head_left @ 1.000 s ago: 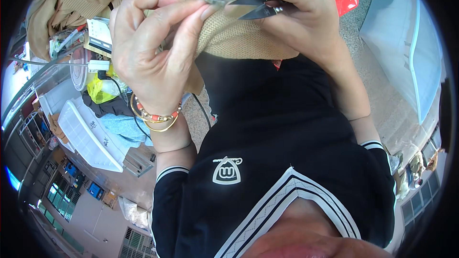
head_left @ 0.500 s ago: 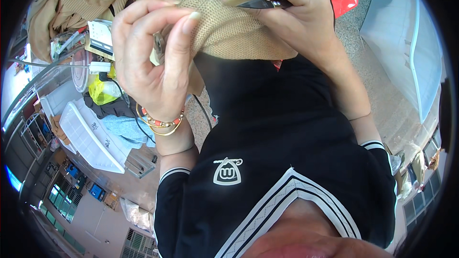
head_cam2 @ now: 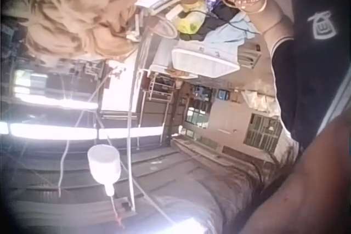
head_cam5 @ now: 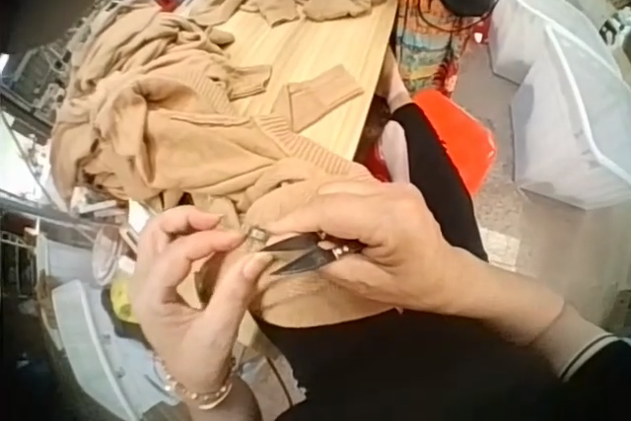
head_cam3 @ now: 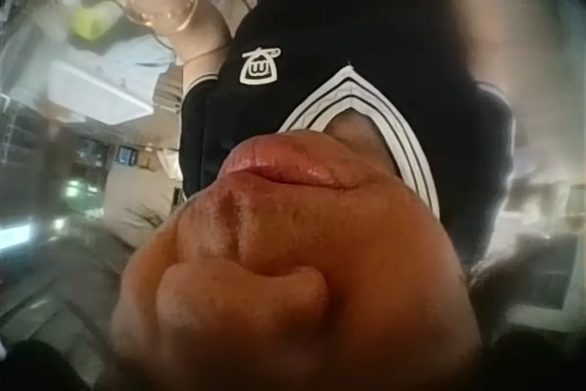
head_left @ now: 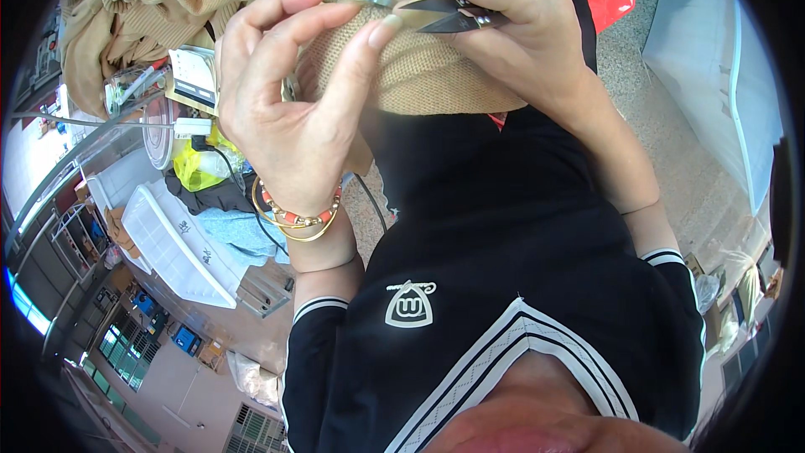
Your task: Trim loose threads and finishing details from buttons on a tan garment using thread snips.
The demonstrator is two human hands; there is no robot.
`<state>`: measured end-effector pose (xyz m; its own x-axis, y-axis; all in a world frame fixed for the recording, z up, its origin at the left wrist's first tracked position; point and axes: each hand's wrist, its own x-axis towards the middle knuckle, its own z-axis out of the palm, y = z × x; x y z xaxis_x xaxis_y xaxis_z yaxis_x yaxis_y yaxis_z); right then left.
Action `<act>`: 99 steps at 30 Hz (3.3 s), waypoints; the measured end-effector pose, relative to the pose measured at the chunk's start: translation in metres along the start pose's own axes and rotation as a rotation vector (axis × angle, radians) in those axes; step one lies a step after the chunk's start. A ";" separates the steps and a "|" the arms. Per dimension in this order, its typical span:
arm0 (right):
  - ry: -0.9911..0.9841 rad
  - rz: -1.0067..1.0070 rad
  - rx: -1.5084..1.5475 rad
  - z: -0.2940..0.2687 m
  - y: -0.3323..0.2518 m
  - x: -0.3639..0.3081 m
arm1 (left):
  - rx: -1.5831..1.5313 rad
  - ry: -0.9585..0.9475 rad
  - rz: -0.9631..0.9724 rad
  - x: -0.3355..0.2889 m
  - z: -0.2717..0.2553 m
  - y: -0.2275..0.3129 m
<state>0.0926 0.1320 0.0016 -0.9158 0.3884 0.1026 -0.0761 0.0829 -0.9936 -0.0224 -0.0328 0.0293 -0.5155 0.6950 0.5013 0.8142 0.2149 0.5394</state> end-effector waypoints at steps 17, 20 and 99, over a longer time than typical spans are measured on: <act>0.067 -0.685 -0.276 0.002 -0.007 0.004 | -0.214 0.078 -0.067 0.000 0.009 -0.008; 0.030 -0.290 -0.423 -0.004 -0.049 -0.011 | -0.155 0.088 0.016 0.003 0.010 -0.010; -0.138 -0.532 -0.597 0.029 -0.040 0.001 | -0.765 -0.019 -0.334 -0.051 -0.019 -0.045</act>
<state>0.0837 0.1022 0.0397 -0.8596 0.0455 0.5089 -0.3275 0.7154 -0.6172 -0.0376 -0.0915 -0.0075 -0.6874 0.6905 0.2251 0.2092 -0.1086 0.9718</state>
